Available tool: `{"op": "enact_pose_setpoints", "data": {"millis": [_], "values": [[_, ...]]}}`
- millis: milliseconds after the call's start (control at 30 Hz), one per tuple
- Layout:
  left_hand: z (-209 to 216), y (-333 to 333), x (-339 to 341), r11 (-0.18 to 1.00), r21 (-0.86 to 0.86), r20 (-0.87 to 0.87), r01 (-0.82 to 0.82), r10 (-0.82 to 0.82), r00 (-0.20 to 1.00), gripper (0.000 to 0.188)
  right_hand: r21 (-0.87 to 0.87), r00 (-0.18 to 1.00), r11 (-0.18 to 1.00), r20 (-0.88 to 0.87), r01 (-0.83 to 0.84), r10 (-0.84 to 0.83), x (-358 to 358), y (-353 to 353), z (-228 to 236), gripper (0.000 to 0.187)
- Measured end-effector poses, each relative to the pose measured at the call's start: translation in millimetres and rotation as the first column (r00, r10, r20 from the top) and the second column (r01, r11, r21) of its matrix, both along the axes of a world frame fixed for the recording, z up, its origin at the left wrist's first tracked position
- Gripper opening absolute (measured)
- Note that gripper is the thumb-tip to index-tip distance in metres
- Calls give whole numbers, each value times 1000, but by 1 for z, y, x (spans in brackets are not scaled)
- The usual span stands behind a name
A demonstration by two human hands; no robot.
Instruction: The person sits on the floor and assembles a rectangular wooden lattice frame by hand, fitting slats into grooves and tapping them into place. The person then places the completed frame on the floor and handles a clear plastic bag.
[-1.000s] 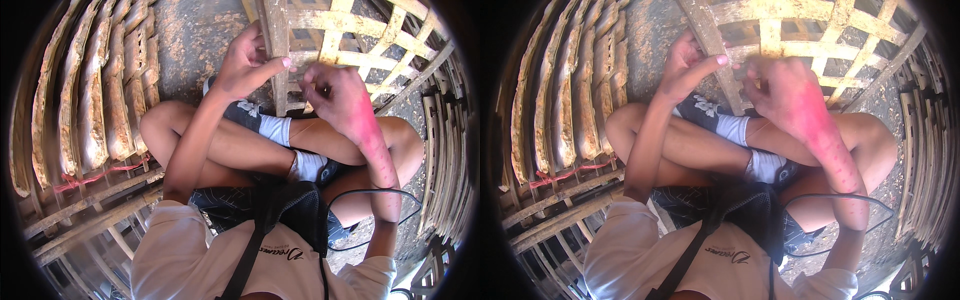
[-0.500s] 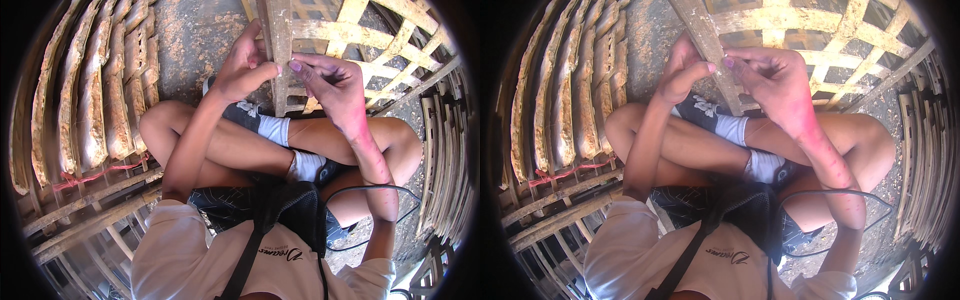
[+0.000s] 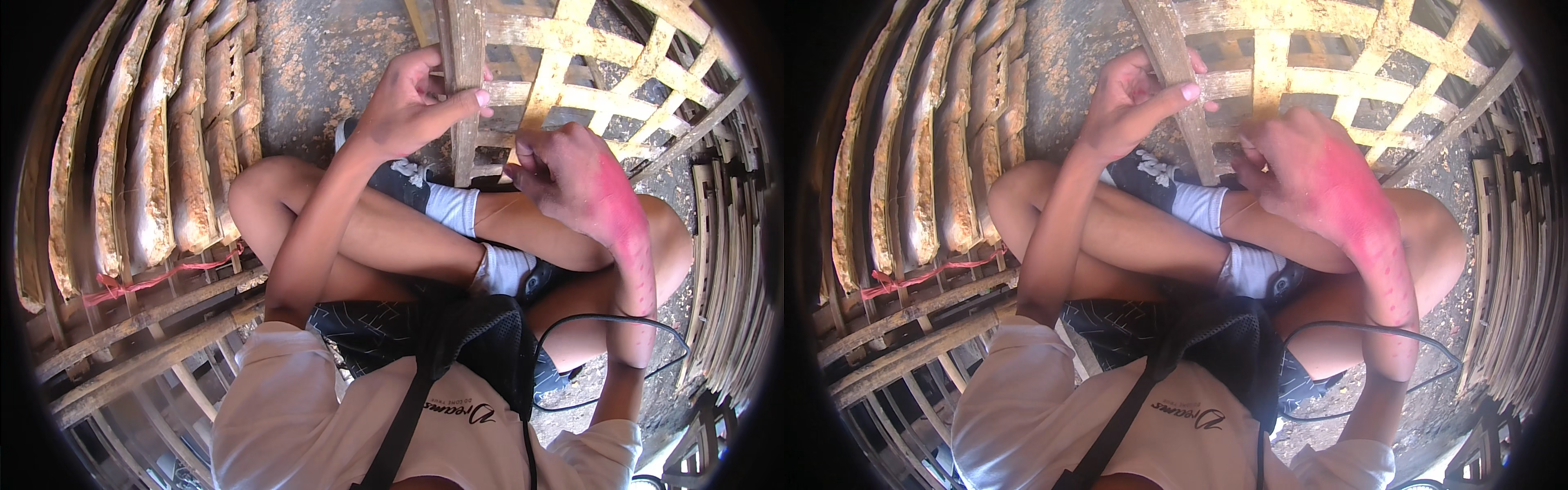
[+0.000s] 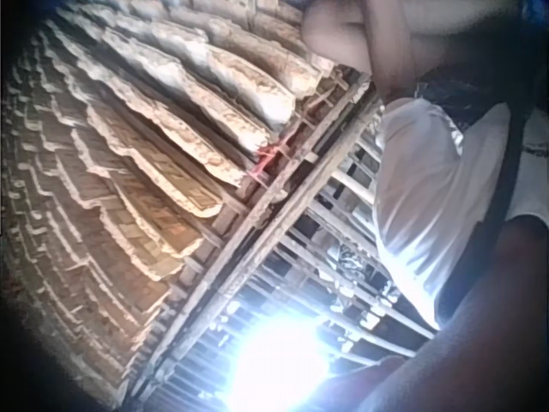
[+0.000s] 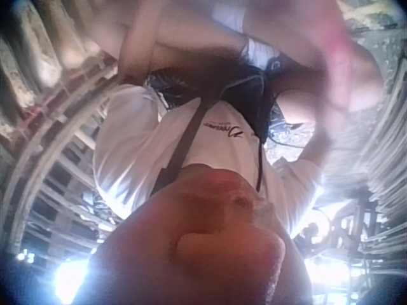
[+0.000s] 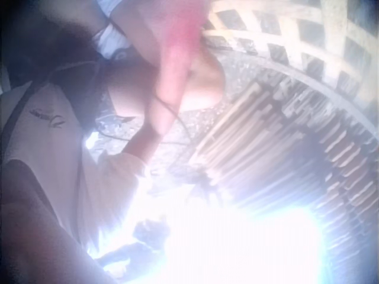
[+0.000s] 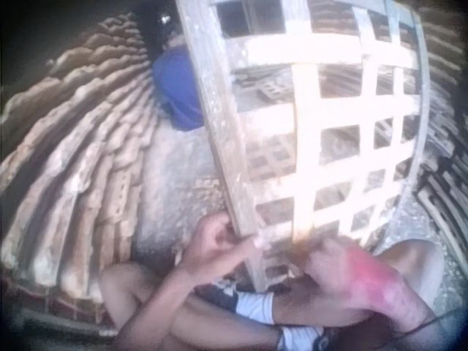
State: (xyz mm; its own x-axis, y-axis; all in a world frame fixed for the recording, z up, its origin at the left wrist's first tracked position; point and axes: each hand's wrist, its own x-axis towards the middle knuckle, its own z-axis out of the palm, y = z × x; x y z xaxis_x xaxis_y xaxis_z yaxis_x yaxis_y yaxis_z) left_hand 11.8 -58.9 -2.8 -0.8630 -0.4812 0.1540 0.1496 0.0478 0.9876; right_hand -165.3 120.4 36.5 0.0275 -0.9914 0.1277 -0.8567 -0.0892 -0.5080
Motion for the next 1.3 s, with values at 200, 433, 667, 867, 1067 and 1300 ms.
{"op": "enact_pose_setpoints", "data": {"millis": [200,433,667,867,1067,1300], "values": [[1,1,-1,996,-67,20,-50,51,998,24,-164,996,983,39,81,-76,3,-11,-12,20],[3,-3,-1,987,-161,152,-26,51,987,27,41,945,981,261,192,-196,24,-23,-32,20],[-3,-3,0,993,-121,186,-5,27,982,38,155,911,970,340,189,-232,26,-30,-24,13],[-9,-8,-4,979,-197,261,47,6,965,46,82,951,989,274,124,-142,18,-32,-26,13],[-7,-5,-2,986,-167,210,-6,42,977,49,29,973,996,213,87,-91,16,-32,-31,14],[-8,-6,-3,987,-159,165,0,26,986,49,-72,989,994,129,85,-75,13,-32,-43,13]]}}
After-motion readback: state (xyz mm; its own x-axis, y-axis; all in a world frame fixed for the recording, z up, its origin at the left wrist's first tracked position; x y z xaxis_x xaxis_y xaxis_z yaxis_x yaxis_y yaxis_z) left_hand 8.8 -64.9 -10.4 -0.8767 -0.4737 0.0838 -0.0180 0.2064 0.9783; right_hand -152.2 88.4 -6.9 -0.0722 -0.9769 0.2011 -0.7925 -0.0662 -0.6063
